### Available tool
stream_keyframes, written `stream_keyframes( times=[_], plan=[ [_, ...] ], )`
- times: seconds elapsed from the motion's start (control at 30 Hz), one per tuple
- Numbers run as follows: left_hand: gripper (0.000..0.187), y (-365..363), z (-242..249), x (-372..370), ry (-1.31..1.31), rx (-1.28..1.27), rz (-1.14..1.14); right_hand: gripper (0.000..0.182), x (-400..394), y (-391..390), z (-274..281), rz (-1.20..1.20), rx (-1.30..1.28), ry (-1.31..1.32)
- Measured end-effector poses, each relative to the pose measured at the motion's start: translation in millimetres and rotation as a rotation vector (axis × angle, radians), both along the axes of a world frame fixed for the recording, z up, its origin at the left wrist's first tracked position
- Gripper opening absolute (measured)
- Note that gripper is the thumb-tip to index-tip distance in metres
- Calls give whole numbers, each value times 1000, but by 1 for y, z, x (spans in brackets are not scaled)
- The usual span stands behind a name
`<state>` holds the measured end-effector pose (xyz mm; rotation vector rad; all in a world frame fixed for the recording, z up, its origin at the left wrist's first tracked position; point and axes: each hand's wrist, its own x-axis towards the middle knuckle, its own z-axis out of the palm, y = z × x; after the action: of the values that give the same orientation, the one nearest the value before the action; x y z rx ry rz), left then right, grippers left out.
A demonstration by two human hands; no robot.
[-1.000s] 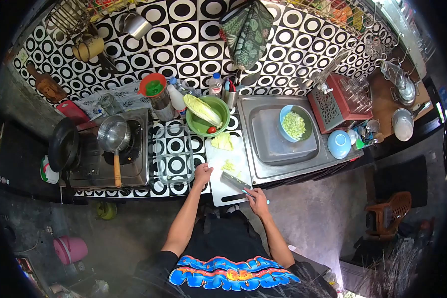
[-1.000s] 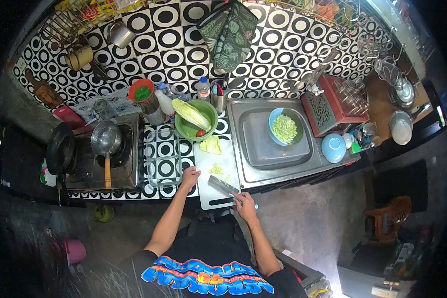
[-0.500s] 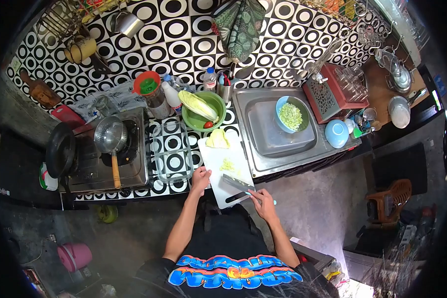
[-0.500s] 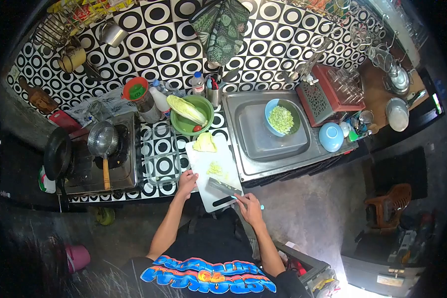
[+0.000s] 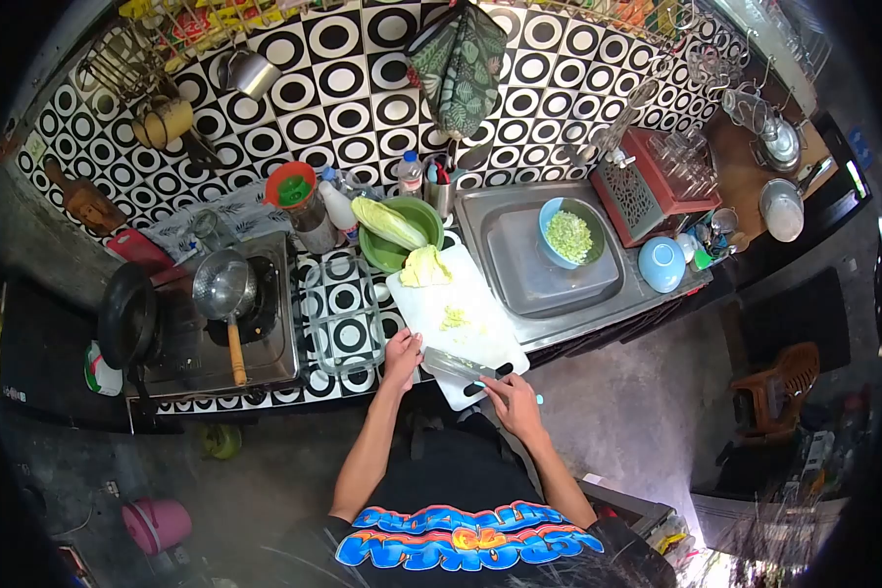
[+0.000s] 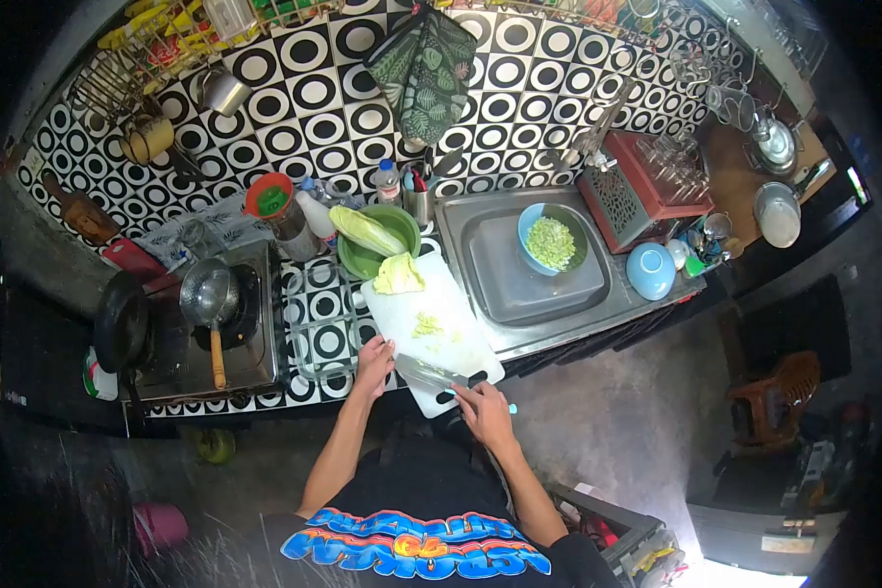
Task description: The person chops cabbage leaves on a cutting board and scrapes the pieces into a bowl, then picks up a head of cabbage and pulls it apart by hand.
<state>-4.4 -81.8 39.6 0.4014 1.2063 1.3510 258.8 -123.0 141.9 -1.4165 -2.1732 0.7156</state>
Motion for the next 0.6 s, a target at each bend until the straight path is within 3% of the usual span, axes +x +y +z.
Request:
stream_keyframes(
  times=[0.37, 0.6],
  plan=[
    [28, 52, 31, 39, -53, 82, -43, 27, -9, 43, 4, -203, 189, -36],
    [30, 100, 51, 86, -39, 141, -27, 30, 23, 103, 15, -248, 116, -21]
  ],
)
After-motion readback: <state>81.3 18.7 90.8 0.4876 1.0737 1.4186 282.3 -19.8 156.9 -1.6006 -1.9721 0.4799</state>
